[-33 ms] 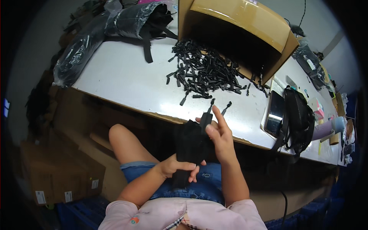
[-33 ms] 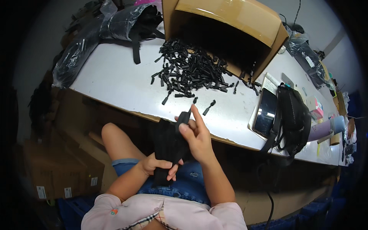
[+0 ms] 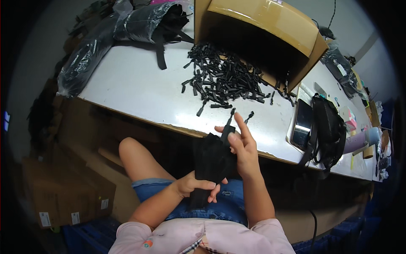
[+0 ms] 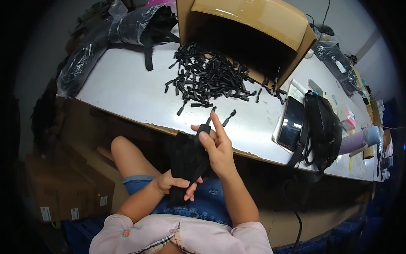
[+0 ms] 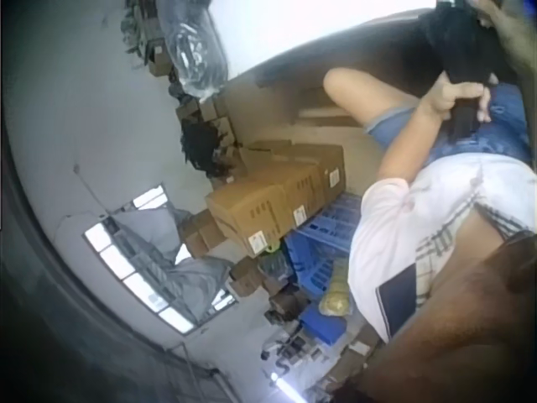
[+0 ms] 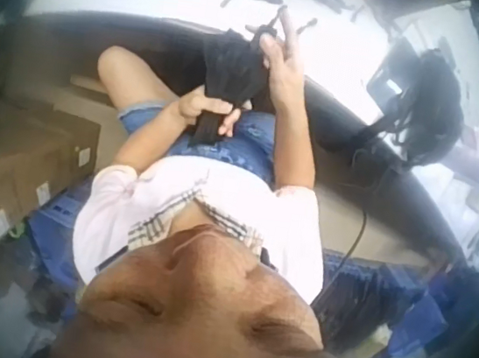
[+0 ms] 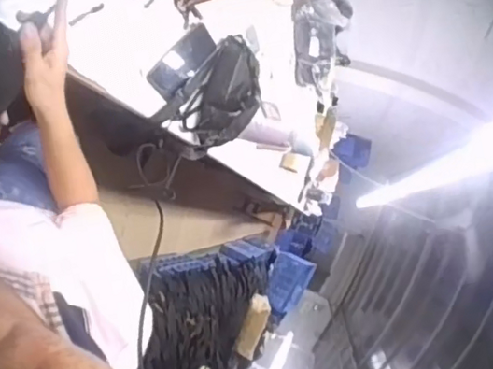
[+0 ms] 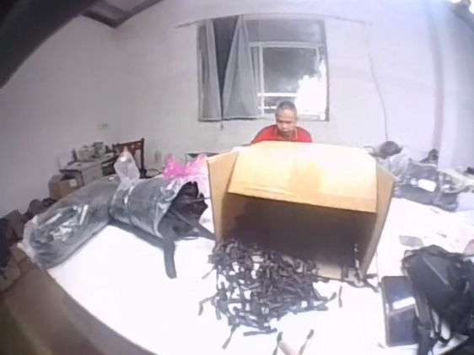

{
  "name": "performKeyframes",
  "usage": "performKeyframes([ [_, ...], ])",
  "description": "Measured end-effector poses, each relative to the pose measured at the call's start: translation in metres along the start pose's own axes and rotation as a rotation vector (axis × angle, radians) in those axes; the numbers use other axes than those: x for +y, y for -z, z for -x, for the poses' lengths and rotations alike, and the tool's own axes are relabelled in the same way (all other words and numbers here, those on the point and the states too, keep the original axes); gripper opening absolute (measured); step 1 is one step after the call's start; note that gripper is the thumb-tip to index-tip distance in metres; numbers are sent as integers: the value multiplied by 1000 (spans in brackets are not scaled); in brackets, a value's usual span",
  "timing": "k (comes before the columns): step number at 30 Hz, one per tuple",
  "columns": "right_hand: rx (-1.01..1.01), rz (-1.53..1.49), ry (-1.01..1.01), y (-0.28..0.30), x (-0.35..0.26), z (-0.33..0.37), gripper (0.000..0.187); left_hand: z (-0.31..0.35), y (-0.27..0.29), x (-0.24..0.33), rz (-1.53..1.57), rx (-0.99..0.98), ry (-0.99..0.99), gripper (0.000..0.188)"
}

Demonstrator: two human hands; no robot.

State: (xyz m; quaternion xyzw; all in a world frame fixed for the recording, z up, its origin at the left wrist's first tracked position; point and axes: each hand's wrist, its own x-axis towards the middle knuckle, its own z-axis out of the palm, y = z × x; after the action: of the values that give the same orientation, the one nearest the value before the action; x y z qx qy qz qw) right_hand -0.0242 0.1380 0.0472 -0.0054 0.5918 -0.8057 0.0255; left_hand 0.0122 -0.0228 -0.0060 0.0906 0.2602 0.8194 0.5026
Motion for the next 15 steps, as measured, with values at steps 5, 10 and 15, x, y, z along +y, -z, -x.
performKeyframes([
  [5,-118,406,128,9,6,2,30,-4,-6,0,34,35,-13,40],
  [10,-186,233,122,7,3,7,33,-7,-11,3,-143,140,32,37],
  [15,-382,428,292,9,-12,-5,21,-8,-15,4,-309,146,33,37],
])
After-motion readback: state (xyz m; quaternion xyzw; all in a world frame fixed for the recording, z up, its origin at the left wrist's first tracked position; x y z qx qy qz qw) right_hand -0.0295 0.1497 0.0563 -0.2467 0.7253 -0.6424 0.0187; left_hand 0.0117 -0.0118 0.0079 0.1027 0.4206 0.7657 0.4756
